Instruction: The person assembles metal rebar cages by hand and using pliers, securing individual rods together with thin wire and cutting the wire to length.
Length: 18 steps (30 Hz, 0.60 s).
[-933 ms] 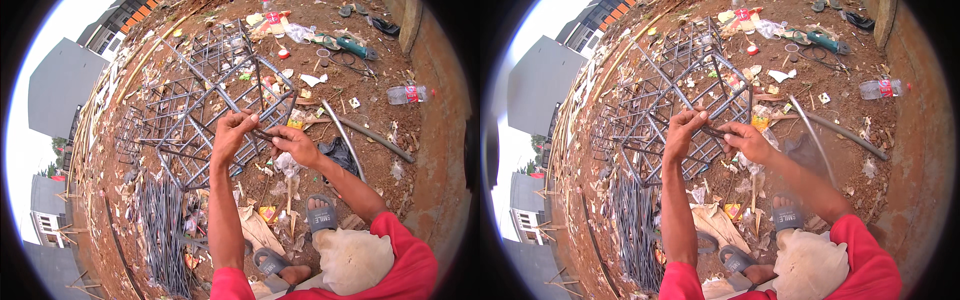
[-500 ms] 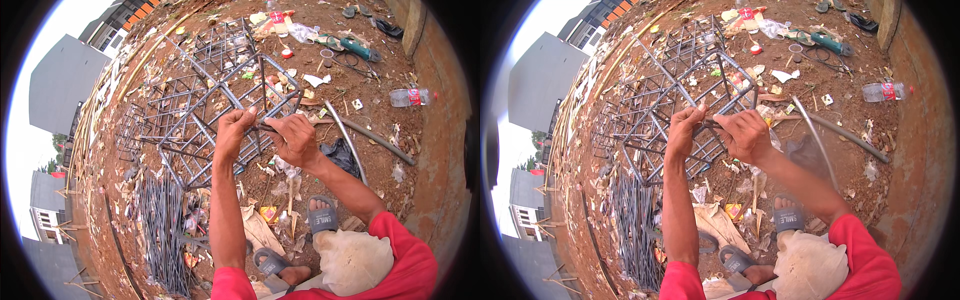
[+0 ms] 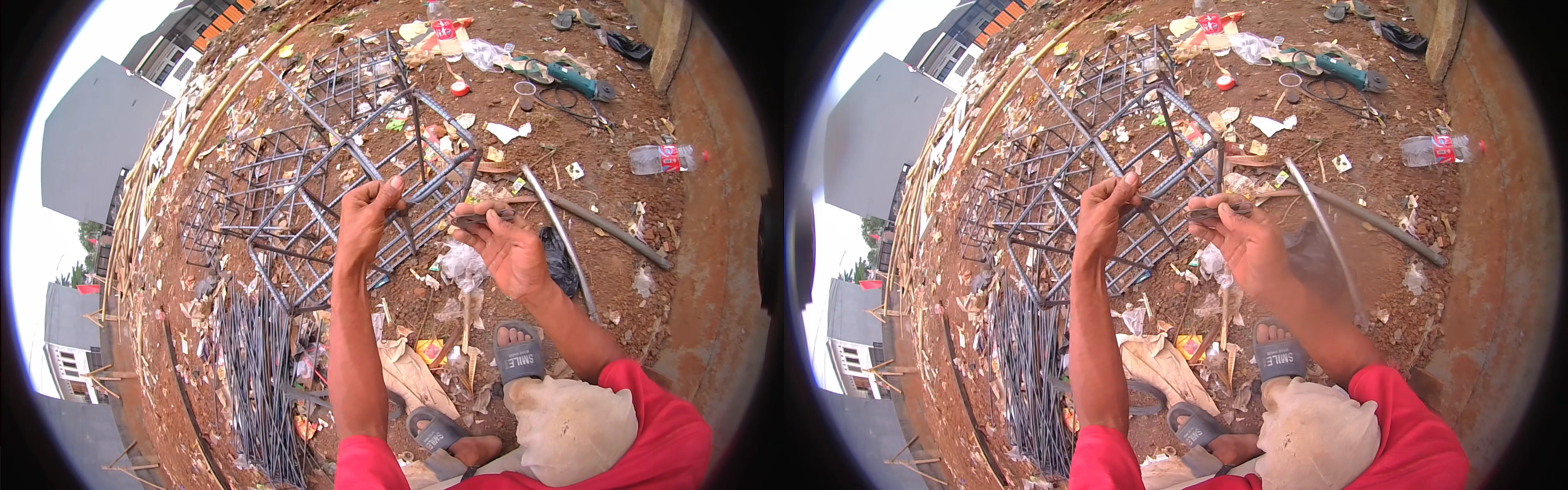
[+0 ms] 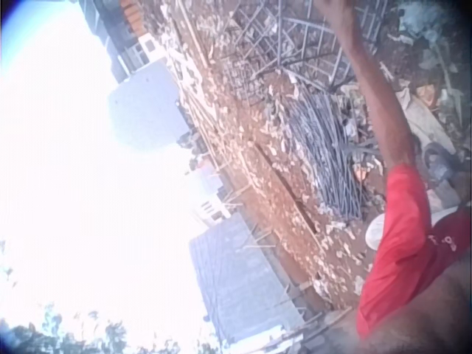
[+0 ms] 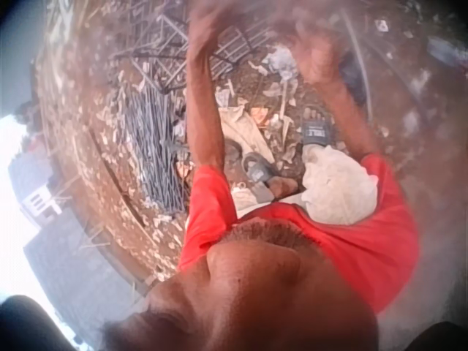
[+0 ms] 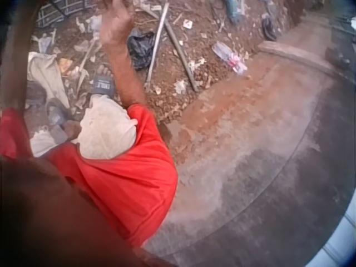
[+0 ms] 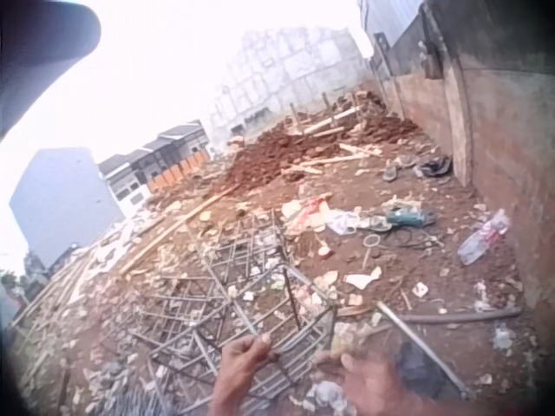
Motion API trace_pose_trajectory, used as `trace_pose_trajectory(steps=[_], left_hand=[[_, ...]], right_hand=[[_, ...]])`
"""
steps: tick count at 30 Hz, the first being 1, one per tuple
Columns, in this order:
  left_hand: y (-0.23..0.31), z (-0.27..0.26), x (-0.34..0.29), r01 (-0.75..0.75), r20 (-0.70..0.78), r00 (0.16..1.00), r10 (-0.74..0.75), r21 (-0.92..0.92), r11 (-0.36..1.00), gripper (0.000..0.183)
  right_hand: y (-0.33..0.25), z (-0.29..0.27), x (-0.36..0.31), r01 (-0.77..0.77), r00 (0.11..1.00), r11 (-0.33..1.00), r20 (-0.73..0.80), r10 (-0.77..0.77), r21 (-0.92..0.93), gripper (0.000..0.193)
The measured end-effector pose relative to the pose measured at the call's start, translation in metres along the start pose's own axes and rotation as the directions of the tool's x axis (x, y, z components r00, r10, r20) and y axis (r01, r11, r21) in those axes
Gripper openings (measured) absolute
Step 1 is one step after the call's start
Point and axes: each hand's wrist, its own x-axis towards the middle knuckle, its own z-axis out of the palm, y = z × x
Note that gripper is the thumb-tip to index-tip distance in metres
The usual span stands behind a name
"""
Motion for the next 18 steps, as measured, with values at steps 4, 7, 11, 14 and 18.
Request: trace_pose_trajectory(steps=[4, 7, 11, 14, 18], left_hand=[[-0.003, 0.0, 0.004, 0.022, -0.013, 1.0, -0.021, 0.04, 0.999, 0.033], [0.003, -0.003, -0.002, 0.016, 0.001, 1.0, -0.016, 0.065, 0.998, 0.032], [0.001, 0.006, -0.002, -0.007, -0.028, 1.0, 0.007, -0.003, 1.0, 0.031], [0.005, 0.002, -0.001, -0.034, 0.009, 0.999, 0.033, 0.041, 0.999, 0.033], [0.002, 0.004, -0.001, -0.054, -0.009, 0.998, 0.056, 0.141, 0.989, 0.035]], right_hand=[[-0.018, 0.004, -0.004, 0.183, 0.956, 0.896, -0.141, -0.259, -0.405, 0.029], [-0.039, 0.032, -0.008, 0.339, 0.821, 0.328, 0.107, -0.562, -0.882, 0.035], [-0.02, 0.037, 0.002, 0.388, 0.845, -0.312, 0.47, -0.257, -0.867, 0.031], [0.008, 0.027, 0.014, 0.375, 0.858, -0.378, 0.471, -0.205, -0.847, 0.024], [0.007, 0.024, 0.013, 0.336, 0.879, -0.264, 0.402, -0.257, -0.904, 0.018]])
